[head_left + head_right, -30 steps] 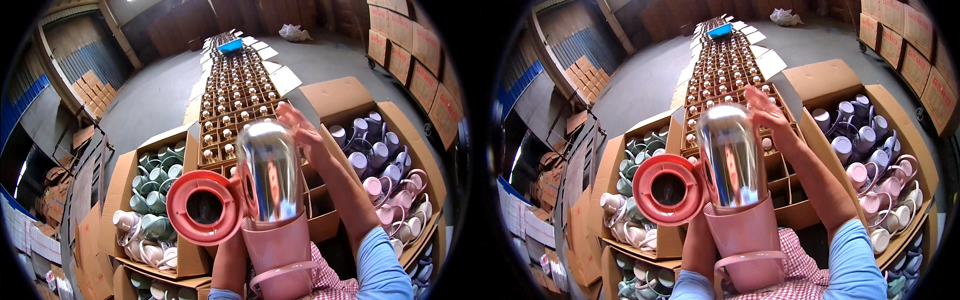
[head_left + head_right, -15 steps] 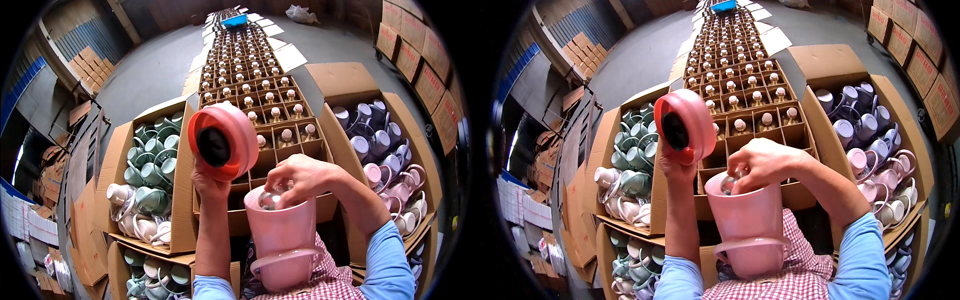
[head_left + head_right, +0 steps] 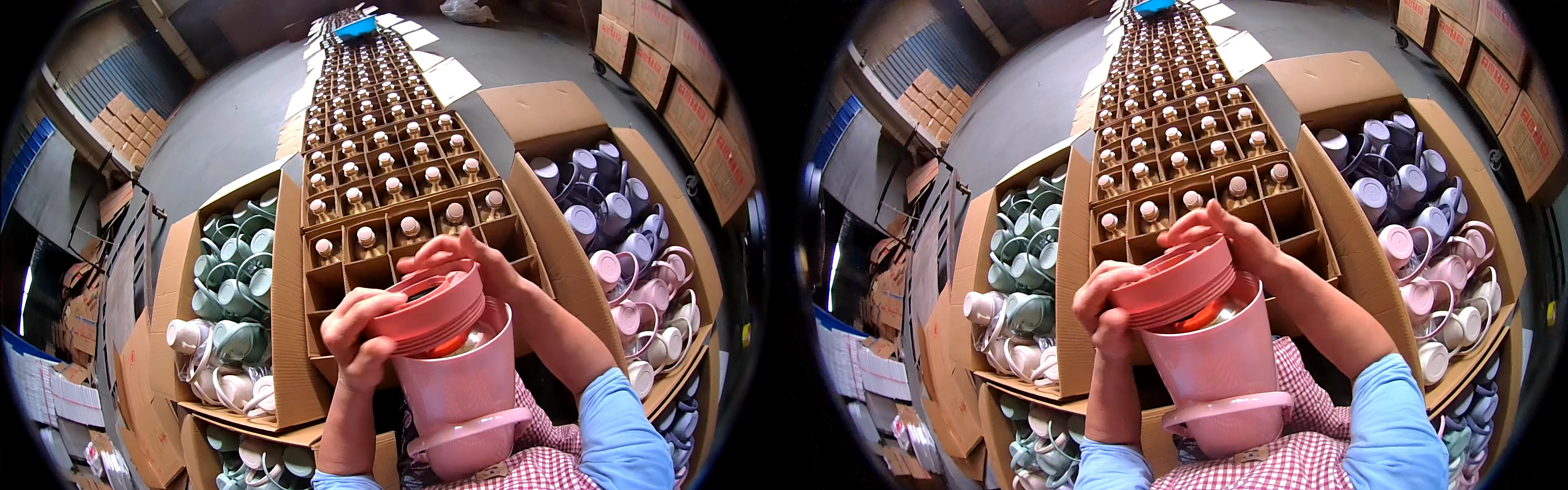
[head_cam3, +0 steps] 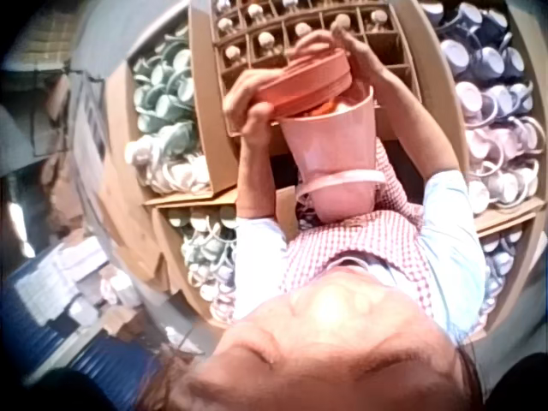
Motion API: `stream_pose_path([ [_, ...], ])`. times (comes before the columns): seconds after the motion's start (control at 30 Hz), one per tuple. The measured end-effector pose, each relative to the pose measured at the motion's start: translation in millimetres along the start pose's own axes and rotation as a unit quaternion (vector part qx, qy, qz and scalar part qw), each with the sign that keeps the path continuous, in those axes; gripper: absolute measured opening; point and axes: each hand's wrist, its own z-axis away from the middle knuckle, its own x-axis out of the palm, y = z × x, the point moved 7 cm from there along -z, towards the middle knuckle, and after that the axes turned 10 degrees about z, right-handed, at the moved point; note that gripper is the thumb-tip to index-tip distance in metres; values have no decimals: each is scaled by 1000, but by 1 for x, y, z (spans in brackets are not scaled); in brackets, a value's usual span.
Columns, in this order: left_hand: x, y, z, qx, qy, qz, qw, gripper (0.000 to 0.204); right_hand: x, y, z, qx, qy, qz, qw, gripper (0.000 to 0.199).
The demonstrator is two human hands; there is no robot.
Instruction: The person assembles thermos flasks by inserting glass liners into plastic housings, placing internal components, and screwing on lids before returning them to boxes.
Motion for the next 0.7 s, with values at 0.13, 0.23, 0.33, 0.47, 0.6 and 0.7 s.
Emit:
stream_pose_path([
  [0.13,20,14,-20,-8,-102,-25,994,39,-3,-7,-5,-21,-22,54,998,24],
  [0.23,36,23,-25,-16,-141,-55,988,31,-9,-2,-7,-38,-28,22,999,19],
  [0.33,51,25,-27,-25,-157,-143,977,27,-15,7,-11,-82,-68,-39,994,18],
  [0.47,63,38,-28,17,-188,-185,964,27,-14,14,-10,-105,-86,-100,986,18],
  [0.6,62,35,-29,-30,-177,-185,966,24,-16,9,-7,-101,-81,-93,987,19],
  [0.7,59,35,-26,3,-175,-187,967,22,-17,12,-5,-81,-65,-76,992,22],
])
